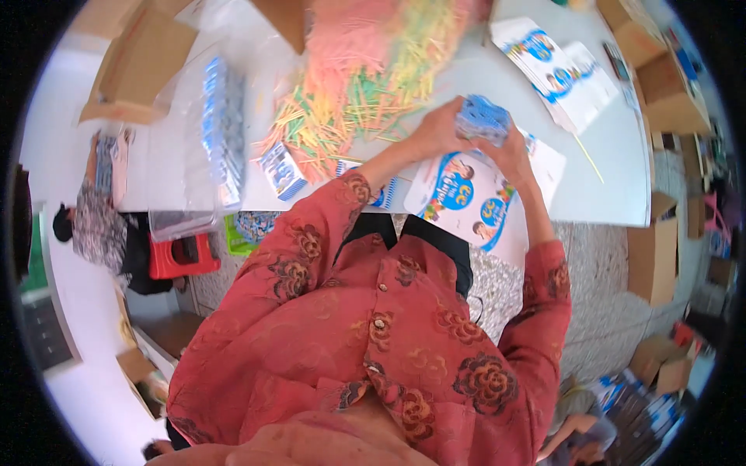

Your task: Packaging small colorful plastic items into individual plastic bags and stacking them.

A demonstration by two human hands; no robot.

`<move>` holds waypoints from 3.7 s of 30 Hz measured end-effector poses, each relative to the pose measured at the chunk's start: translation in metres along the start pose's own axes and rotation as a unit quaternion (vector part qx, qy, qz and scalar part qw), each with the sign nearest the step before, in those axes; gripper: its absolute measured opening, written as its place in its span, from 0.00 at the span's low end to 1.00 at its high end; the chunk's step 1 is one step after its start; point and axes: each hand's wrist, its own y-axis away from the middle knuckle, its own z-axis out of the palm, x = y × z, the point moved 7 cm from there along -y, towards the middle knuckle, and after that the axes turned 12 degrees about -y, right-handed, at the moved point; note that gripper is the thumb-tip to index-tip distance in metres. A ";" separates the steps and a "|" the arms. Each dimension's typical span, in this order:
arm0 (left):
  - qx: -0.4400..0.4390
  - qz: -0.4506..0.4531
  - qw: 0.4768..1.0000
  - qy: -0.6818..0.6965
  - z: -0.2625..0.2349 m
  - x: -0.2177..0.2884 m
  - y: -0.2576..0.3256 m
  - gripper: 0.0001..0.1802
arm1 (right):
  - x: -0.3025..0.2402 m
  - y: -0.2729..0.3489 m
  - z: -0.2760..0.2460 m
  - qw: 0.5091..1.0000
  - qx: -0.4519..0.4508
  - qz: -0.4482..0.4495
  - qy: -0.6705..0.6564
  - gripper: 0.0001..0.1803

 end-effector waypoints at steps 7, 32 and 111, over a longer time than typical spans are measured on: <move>0.081 0.081 0.993 0.028 -0.053 0.034 0.008 0.33 | -0.046 0.002 0.007 0.983 0.000 0.012 -0.185 0.22; 0.095 -0.368 0.923 0.057 -0.388 -0.141 0.315 0.29 | -0.124 -0.009 0.091 0.972 -0.149 -0.012 -0.179 0.16; 0.053 -0.402 0.903 0.141 -0.343 -0.252 0.293 0.18 | -0.251 -0.027 0.477 0.770 -0.479 -0.359 0.220 0.19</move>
